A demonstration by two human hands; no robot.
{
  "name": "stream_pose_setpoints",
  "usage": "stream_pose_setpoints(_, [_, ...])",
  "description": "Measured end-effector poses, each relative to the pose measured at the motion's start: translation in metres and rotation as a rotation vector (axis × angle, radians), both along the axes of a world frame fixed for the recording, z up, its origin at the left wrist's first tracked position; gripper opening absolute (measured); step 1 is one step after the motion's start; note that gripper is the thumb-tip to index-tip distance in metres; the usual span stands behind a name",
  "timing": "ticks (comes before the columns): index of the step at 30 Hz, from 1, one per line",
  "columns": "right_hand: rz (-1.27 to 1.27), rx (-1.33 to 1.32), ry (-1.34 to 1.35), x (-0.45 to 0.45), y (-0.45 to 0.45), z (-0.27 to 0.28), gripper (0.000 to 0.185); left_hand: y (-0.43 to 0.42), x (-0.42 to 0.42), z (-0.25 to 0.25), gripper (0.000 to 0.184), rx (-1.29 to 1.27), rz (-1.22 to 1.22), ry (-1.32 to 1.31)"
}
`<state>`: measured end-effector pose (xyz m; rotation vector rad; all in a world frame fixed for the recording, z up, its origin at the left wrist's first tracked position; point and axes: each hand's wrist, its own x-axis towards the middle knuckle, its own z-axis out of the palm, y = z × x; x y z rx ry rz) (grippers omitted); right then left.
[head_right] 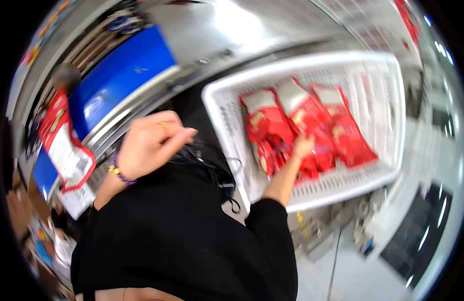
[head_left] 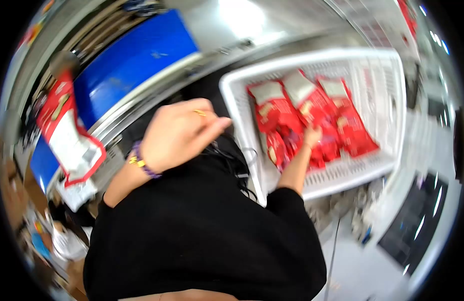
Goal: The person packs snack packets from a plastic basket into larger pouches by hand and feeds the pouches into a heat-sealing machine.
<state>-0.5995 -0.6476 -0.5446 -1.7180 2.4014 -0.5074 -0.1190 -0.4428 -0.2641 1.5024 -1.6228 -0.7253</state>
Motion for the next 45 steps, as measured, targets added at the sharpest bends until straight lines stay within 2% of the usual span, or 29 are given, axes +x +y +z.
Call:
stream_pose_setpoints(2, [0.23,-0.22,0.12,0.046,0.004,0.05,0.038,-0.004,0.004,-0.01,0.025,-0.011,0.024,-0.043])
stream_pose_setpoints(3, [0.188,-0.211,-0.169,0.086,0.004,0.092,0.037,-0.007,0.007,-0.014,0.027,-0.01,0.04,-0.091])
stream_pose_setpoints(4, [0.462,-0.59,-0.074,0.114,0.001,0.113,0.035,-0.008,0.01,-0.017,0.027,-0.029,0.04,-0.106])
stream_pose_setpoints(5, [0.496,-0.637,0.156,0.113,-0.01,0.124,0.036,-0.014,0.011,-0.021,0.027,-0.049,0.026,-0.118])
stream_pose_setpoints(6, [0.443,-0.467,-0.119,0.123,-0.017,0.141,0.031,-0.017,0.007,-0.029,0.023,-0.067,0.067,-0.107])
stream_pose_setpoints(7, [0.347,-0.513,-0.037,0.139,-0.016,0.165,0.029,-0.021,0.006,-0.035,0.02,-0.096,0.081,-0.087])
stream_pose_setpoints(8, [0.358,-0.597,-0.215,0.152,-0.014,0.187,0.03,-0.028,0.004,-0.034,0.02,-0.107,0.087,-0.039])
stream_pose_setpoints(9, [0.337,-0.629,-0.159,0.151,-0.017,0.209,0.033,-0.035,0.001,-0.034,0.025,-0.127,0.079,0.017])
stream_pose_setpoints(11, [0.232,-0.537,-0.519,0.189,0.003,0.269,0.033,-0.051,-0.001,-0.04,0.042,-0.183,0.08,0.055])
stream_pose_setpoints(13, [0.335,-0.472,-0.863,0.203,0.016,0.295,0.034,-0.053,0.009,-0.044,0.068,-0.223,0.073,0.171])
stream_pose_setpoints(14, [0.438,-0.436,-0.89,0.212,0.028,0.308,0.038,-0.049,0.016,-0.038,0.074,-0.225,0.044,0.272])
stream_pose_setpoints(15, [0.546,-0.414,-0.97,0.218,0.033,0.312,0.037,-0.046,0.02,-0.035,0.079,-0.221,0.015,0.369])
stream_pose_setpoints(17, [0.764,-0.383,-1.082,0.234,0.036,0.306,0.038,-0.033,0.028,-0.031,0.071,-0.325,0.137,0.374])
stream_pose_setpoints(19, [0.684,-0.316,-1.201,0.271,0.047,0.301,0.051,-0.018,0.046,-0.022,0.051,-0.009,-0.077,0.857])
stream_pose_setpoints(20, [0.767,-0.237,-1.341,0.292,0.059,0.299,0.051,-0.01,0.043,-0.026,0.033,-0.142,0.104,0.947])
stream_pose_setpoints(21, [0.844,-0.147,-1.472,0.309,0.065,0.294,0.051,0.0,0.054,-0.015,0.028,-0.112,0.219,0.848])
stream_pose_setpoints(24, [0.892,0.11,-1.08,0.321,0.059,0.252,0.046,0.004,0.068,-0.027,0.021,-0.187,0.294,1.021])
stream_pose_setpoints(25, [0.828,0.092,-1.226,0.344,0.071,0.256,0.045,0.006,0.074,-0.03,0.021,-0.193,0.298,1.021])
stream_pose_setpoints(27, [0.834,0.01,-1.228,0.356,0.06,0.248,0.047,0.009,0.084,-0.034,0.023,-0.176,0.097,0.98])
stream_pose_setpoints(28, [0.832,0.012,-1.227,0.356,0.051,0.245,0.047,0.009,0.097,-0.035,0.028,0.052,0.022,0.907])
stream_pose_setpoints(30, [0.579,0.094,-1.391,0.348,0.031,0.244,0.048,-0.006,0.102,-0.045,0.036,-0.126,0.085,0.802])
stream_pose_setpoints(31, [0.497,-0.019,-1.106,0.364,0.037,0.255,0.047,-0.022,0.102,-0.055,0.037,-0.219,0.182,0.701])
stream_pose_setpoints(32, [0.664,-0.145,-0.849,0.323,-0.025,0.199,0.047,-0.042,0.105,-0.074,0.038,-0.391,0.329,0.452])
stream_pose_setpoints(33, [0.774,-0.106,-0.564,0.334,-0.025,0.217,0.038,-0.064,0.107,-0.088,0.04,-0.565,0.468,0.214])
stream_pose_setpoints(35, [0.852,-0.092,-0.357,0.356,-0.047,0.223,0.023,-0.078,0.115,-0.083,0.038,0.139,0.514,0.36])
stream_pose_setpoints(36, [0.946,-0.137,-0.647,0.366,-0.058,0.211,0.023,-0.092,0.109,-0.088,0.039,0.123,0.551,0.465])
stream_pose_setpoints(39, [0.811,0.11,-1.115,0.381,-0.089,0.208,0.025,-0.138,0.103,-0.121,0.039,0.092,0.614,0.75])
stream_pose_setpoints(41, [0.755,0.145,-1.084,0.384,-0.102,0.209,0.021,-0.143,0.11,-0.114,0.04,0.131,0.682,0.551])
stream_pose_setpoints(45, [0.853,0.113,-1.136,0.41,-0.118,0.207,0.026,-0.162,0.127,-0.14,0.037,0.066,0.776,0.612])
